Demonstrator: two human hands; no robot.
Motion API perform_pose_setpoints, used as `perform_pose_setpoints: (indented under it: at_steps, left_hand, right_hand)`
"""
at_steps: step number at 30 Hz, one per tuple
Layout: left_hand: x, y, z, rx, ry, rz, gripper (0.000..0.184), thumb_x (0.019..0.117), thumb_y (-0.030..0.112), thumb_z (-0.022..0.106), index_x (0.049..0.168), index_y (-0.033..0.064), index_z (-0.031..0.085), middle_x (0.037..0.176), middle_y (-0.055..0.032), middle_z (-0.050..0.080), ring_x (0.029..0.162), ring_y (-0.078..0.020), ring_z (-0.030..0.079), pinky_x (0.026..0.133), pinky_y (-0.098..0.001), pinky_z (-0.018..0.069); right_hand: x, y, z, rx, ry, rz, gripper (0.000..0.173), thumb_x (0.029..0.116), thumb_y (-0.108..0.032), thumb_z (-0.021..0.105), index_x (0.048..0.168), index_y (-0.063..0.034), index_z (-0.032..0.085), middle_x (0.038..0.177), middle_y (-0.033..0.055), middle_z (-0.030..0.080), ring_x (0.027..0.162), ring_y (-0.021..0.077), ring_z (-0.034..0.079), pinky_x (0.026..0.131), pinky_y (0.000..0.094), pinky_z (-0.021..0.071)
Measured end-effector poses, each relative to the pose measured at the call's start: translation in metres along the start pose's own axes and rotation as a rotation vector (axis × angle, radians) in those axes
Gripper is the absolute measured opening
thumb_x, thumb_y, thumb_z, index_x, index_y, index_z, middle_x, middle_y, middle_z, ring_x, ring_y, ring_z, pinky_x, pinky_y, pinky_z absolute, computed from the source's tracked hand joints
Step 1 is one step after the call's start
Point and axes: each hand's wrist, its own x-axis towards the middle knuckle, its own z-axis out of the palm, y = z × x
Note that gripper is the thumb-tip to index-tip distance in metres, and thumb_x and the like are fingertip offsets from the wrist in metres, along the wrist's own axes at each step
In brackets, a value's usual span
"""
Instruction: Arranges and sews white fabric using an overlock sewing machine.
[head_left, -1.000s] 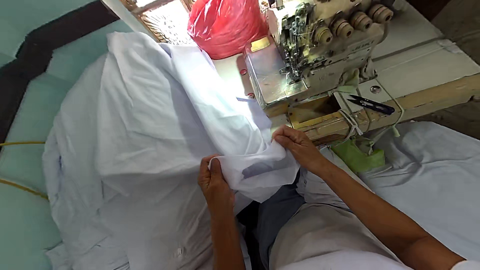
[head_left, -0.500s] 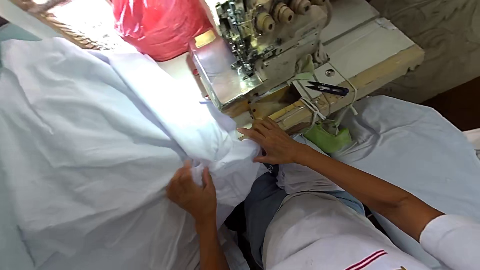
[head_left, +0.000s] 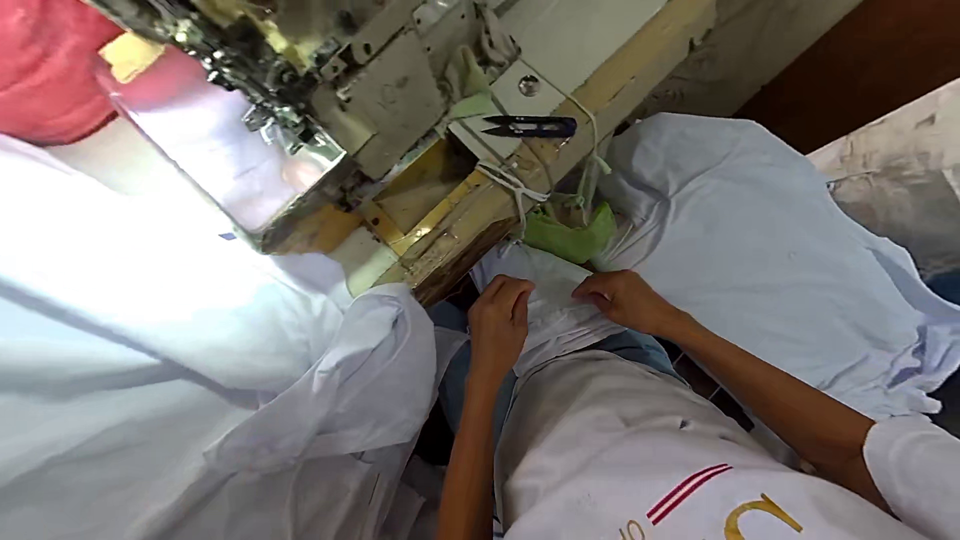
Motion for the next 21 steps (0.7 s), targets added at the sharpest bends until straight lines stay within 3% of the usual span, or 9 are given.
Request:
perform_pose_setpoints:
  at_steps: [4, 6, 9, 11, 13, 15, 17, 19, 21]
  left_hand:
    - [0.002, -0.037, 0.037, -0.011, -0.407, -0.322, 0.024, 0.0991, 0.012, 0.065, 0.115, -0.0046, 0.071, 0.109, -0.0209, 0.068, 0.099, -0.0331, 0.067, 0.092, -0.0505, 0.0538]
    - [-0.018, -0.040, 0.035, -0.065, -0.490, -0.368, 0.033, 0.0985, 0.018, 0.066, 0.121, -0.0062, 0.067, 0.103, -0.0202, 0.070, 0.092, -0.0295, 0.067, 0.088, -0.0462, 0.0542]
    - [-0.052, -0.037, 0.028, -0.117, -0.442, -0.256, 0.024, 0.0942, 0.014, 0.069, 0.106, -0.0062, 0.073, 0.090, -0.0169, 0.070, 0.080, -0.0243, 0.066, 0.078, -0.0400, 0.0551]
    - [-0.063, -0.034, 0.024, -0.110, -0.390, -0.170, 0.017, 0.0903, 0.012, 0.072, 0.091, -0.0040, 0.076, 0.087, -0.0167, 0.069, 0.083, -0.0274, 0.067, 0.080, -0.0431, 0.0547]
    - [-0.064, -0.026, 0.018, -0.093, -0.369, -0.130, 0.016, 0.0883, 0.014, 0.073, 0.086, -0.0015, 0.077, 0.086, -0.0152, 0.069, 0.084, -0.0268, 0.067, 0.080, -0.0423, 0.0549]
    - [-0.055, -0.016, 0.011, -0.114, -0.310, -0.124, 0.013, 0.0888, 0.010, 0.072, 0.088, -0.0020, 0.076, 0.087, -0.0139, 0.069, 0.082, -0.0213, 0.068, 0.079, -0.0352, 0.0577]
    - [-0.039, -0.011, 0.009, -0.111, -0.191, -0.159, 0.013, 0.0916, 0.005, 0.067, 0.093, -0.0056, 0.074, 0.093, -0.0170, 0.071, 0.086, -0.0218, 0.070, 0.082, -0.0359, 0.0584]
    - [-0.020, -0.018, 0.013, -0.090, -0.133, -0.260, 0.017, 0.0953, 0.002, 0.062, 0.104, -0.0089, 0.072, 0.106, -0.0222, 0.070, 0.096, -0.0274, 0.069, 0.087, -0.0413, 0.0570]
    - [-0.005, -0.030, 0.020, -0.051, -0.227, -0.379, 0.026, 0.0980, 0.006, 0.064, 0.120, -0.0073, 0.067, 0.123, -0.0246, 0.065, 0.107, -0.0322, 0.066, 0.093, -0.0461, 0.0551]
  right_hand:
    - [0.002, 0.020, 0.010, 0.066, -0.075, -0.011, 0.021, 0.0948, -0.008, 0.070, 0.114, 0.0022, 0.073, 0.114, 0.0198, 0.071, 0.108, 0.0331, 0.069, 0.098, 0.0505, 0.0528]
    - [0.003, 0.027, 0.011, 0.086, -0.081, -0.030, 0.024, 0.0910, -0.009, 0.074, 0.112, 0.0023, 0.073, 0.113, 0.0201, 0.071, 0.108, 0.0333, 0.068, 0.097, 0.0505, 0.0525]
    - [0.003, 0.031, 0.009, 0.131, -0.120, -0.011, 0.028, 0.0866, -0.009, 0.079, 0.112, 0.0004, 0.074, 0.110, 0.0193, 0.070, 0.106, 0.0333, 0.066, 0.095, 0.0508, 0.0517]
    - [0.005, 0.029, 0.006, 0.117, -0.173, 0.021, 0.031, 0.0867, -0.012, 0.079, 0.115, -0.0011, 0.073, 0.094, 0.0171, 0.070, 0.095, 0.0331, 0.066, 0.092, 0.0508, 0.0510]
    - [0.008, 0.021, -0.001, 0.079, -0.288, 0.061, 0.031, 0.0910, -0.017, 0.075, 0.118, -0.0029, 0.071, 0.083, 0.0146, 0.067, 0.088, 0.0326, 0.063, 0.086, 0.0511, 0.0497]
    - [0.009, 0.015, -0.007, 0.091, -0.348, 0.047, 0.019, 0.0952, -0.018, 0.070, 0.105, -0.0014, 0.072, 0.074, 0.0115, 0.064, 0.073, 0.0262, 0.061, 0.074, 0.0480, 0.0496]
    - [0.009, 0.016, -0.007, 0.121, -0.328, 0.027, 0.016, 0.0980, -0.015, 0.066, 0.100, -0.0002, 0.071, 0.071, 0.0102, 0.064, 0.065, 0.0220, 0.060, 0.067, 0.0445, 0.0496]
    - [0.012, 0.024, 0.001, 0.105, -0.184, 0.012, 0.015, 0.0955, -0.010, 0.067, 0.105, 0.0012, 0.071, 0.073, 0.0126, 0.064, 0.064, 0.0252, 0.061, 0.066, 0.0464, 0.0515]
    - [0.016, 0.032, 0.010, 0.082, -0.073, -0.028, 0.026, 0.0907, -0.010, 0.073, 0.115, -0.0002, 0.071, 0.089, 0.0142, 0.066, 0.080, 0.0273, 0.063, 0.076, 0.0458, 0.0535]
